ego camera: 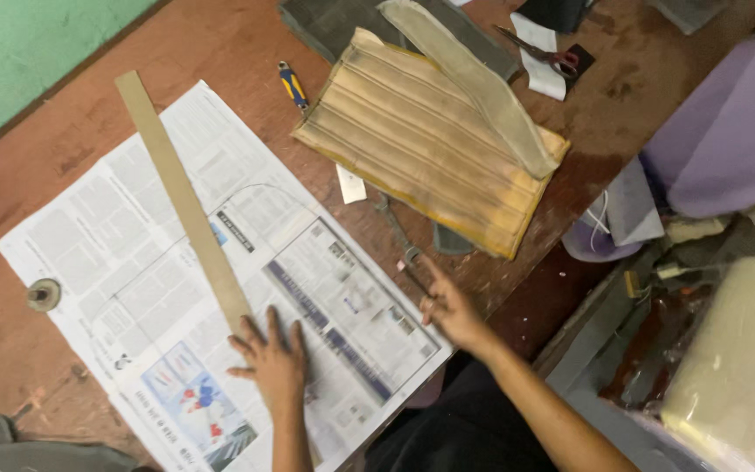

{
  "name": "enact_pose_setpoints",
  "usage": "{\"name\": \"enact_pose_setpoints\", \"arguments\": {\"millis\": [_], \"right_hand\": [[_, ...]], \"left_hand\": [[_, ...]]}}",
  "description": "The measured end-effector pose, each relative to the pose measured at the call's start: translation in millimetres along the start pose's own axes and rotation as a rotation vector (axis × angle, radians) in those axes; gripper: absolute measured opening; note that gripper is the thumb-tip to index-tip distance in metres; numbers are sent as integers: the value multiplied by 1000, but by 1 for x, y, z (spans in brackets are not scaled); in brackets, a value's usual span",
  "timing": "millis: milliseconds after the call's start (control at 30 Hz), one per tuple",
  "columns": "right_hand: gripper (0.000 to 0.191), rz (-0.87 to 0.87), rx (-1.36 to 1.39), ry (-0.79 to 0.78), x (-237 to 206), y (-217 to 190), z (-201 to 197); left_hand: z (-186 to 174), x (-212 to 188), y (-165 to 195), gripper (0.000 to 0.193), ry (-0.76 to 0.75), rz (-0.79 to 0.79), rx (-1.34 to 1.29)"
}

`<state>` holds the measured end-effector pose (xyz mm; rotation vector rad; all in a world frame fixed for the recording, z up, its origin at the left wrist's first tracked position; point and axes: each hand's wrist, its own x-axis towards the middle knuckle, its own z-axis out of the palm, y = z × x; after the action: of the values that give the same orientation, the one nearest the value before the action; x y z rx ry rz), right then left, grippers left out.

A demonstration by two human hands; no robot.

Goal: The person spreads newspaper over the workbench and lays a long strip across it. They use a marker to draw lines on the newspaper, then place gray fabric pieces on the paper and mark lines on the fabric, repositioning the pieces as they work.

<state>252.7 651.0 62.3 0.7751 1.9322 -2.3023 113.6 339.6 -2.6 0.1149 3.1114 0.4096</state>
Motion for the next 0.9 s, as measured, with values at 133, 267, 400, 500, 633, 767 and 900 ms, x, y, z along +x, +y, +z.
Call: {"name": "enact_pose_setpoints", "arguments": {"millis": [133,267,400,500,633,767,900], "right_hand": [[39,111,182,-29,73,-25,-132],[16,21,67,102,144,-56,-239],[45,-270,-742,372,243,-115,-300],[82,-93,-807,401,304,-156,-309],[85,-12,-959,285,340,-185,-295],[64,-199,-817,179,345,-185,-285],[49,-384,-581,15,313,-186,-268]], "left_hand": [[14,-2,65,53,118,-102,-46],[26,-21,182,40,196,-49,-355],[53,-6,302,46,19,-137,-804],[69,31,348,59,-33,-117,-884],[81,86,357,73,-62,-268,-1008],[90,118,357,75,-92,-416,-1140],[91,118,359,69,-170,-501,-1296]]}}
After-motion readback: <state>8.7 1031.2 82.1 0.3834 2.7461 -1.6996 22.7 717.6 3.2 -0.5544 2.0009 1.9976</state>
